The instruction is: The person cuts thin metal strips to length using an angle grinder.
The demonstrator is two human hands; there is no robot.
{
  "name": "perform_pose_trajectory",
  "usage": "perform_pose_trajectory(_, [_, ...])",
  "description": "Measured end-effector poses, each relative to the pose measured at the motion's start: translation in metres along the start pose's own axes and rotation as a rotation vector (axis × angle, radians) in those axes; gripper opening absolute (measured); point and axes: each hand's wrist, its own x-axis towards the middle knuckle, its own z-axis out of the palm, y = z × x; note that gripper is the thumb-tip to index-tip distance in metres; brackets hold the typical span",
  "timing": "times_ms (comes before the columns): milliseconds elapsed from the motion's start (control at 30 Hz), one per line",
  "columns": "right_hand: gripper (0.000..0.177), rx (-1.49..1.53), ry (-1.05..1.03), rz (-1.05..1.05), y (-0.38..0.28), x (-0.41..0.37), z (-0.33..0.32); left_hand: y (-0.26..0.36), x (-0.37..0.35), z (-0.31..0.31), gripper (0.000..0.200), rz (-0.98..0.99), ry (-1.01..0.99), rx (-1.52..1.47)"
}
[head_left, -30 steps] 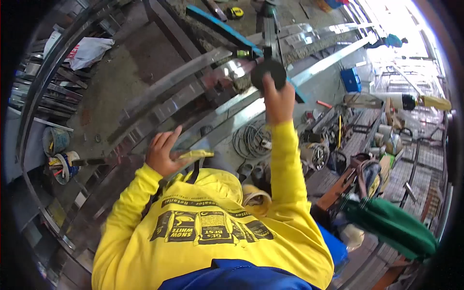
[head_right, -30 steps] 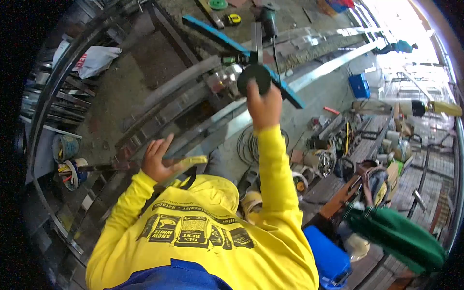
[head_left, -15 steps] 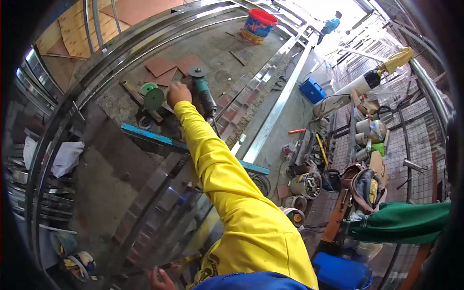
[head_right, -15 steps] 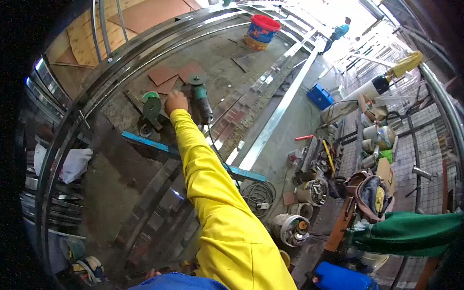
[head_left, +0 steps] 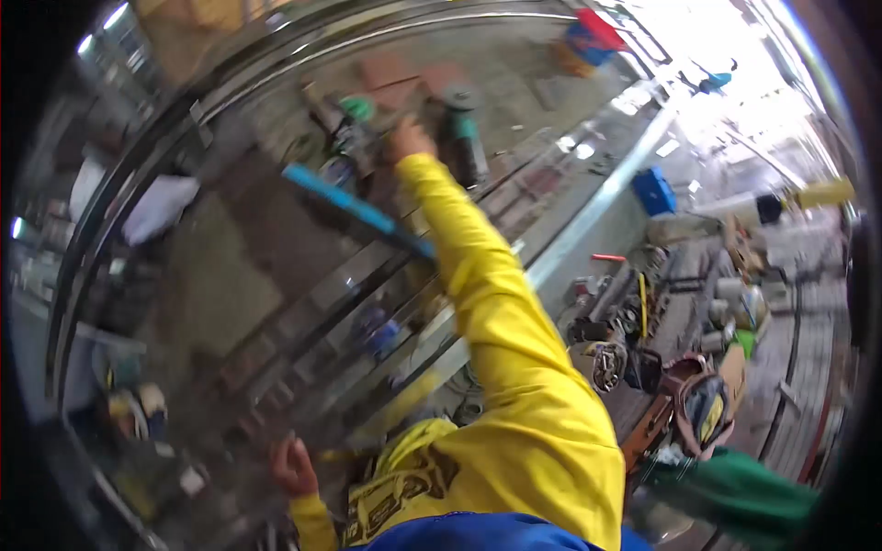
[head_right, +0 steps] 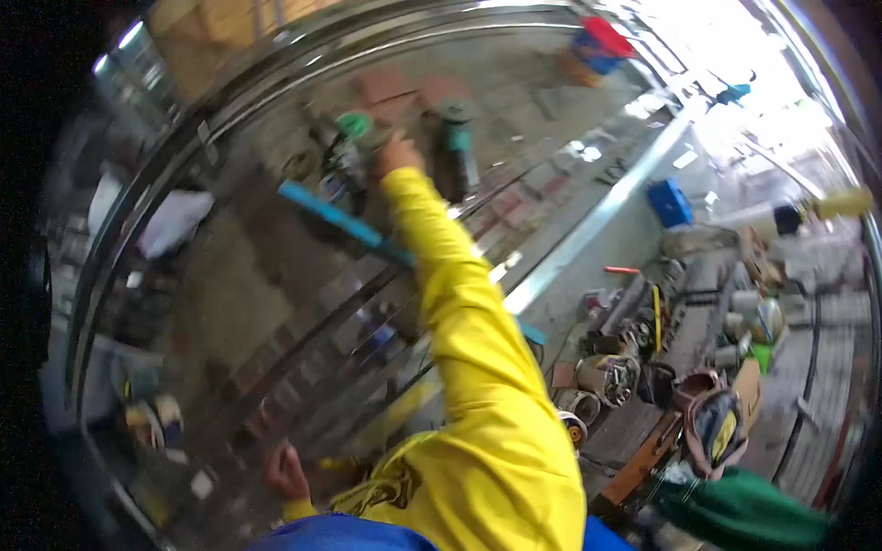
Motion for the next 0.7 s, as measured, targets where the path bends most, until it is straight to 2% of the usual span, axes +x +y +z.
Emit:
perform_pose_trajectory(33, [0.088, 0.078, -0.012, 0.042, -0.019, -0.03, -0.052, 0.017, 0.012, -0.002, 0.019, 0.144, 0.014, 0.13])
perform_pose_trajectory(67, [0.098, 0.093, -0.031, -0.021, -0.021, -0.042, -0.071, 0.024, 0.021, -0.002, 0.019, 0.156, -0.005, 0.073])
perform_pose_trajectory(133, [0.093, -0.017, 0.009, -0.097, -0.014, -0.058, -0.081, 0.037, 0.032, 0.004, 0.019, 0.197, -0.034, -0.004])
perform_pose_trajectory(200, [0.09, -0.069, -0.039, -0.072, 0.002, -0.055, -0.074, 0.054, 0.038, 0.008, 0.019, 0.256, -0.064, -0.033])
perform_pose_trajectory(333, [0.073, 0.101, -0.057, 0.254, 0.017, -0.078, -0.093, 0.058, 0.038, 0.006, 0.019, 0.312, -0.201, -0.162])
perform_pose_trajectory(400, [0.075, 0.307, 0.024, 0.475, 0.02, -0.086, -0.1, 0.057, 0.029, -0.002, 0.02, 0.304, -0.241, -0.204])
perform_pose_trajectory(467, [0.063, 0.341, 0.138, 0.473, 0.043, -0.086, -0.085, 0.047, 0.018, -0.012, 0.02, 0.277, -0.281, -0.217])
perform_pose_trajectory(533, [0.052, 0.32, 0.371, 0.419, 0.034, -0.105, -0.089, 0.031, 0.007, -0.022, 0.021, 0.25, -0.329, -0.233])
perform_pose_trajectory(600, [0.036, 0.163, 0.65, 0.314, 0.034, -0.111, -0.095, 0.011, -0.006, -0.029, 0.024, 0.266, -0.308, -0.224])
perform_pose_trajectory(667, [0.038, 0.214, 0.953, 0.007, 0.034, -0.123, -0.112, -0.026, -0.014, -0.025, 0.025, 0.219, -0.285, -0.298])
perform_pose_trajectory(700, [0.042, 0.296, 0.988, -0.052, 0.019, -0.14, -0.123, -0.045, -0.018, -0.026, 0.031, 0.082, -0.339, -0.386])
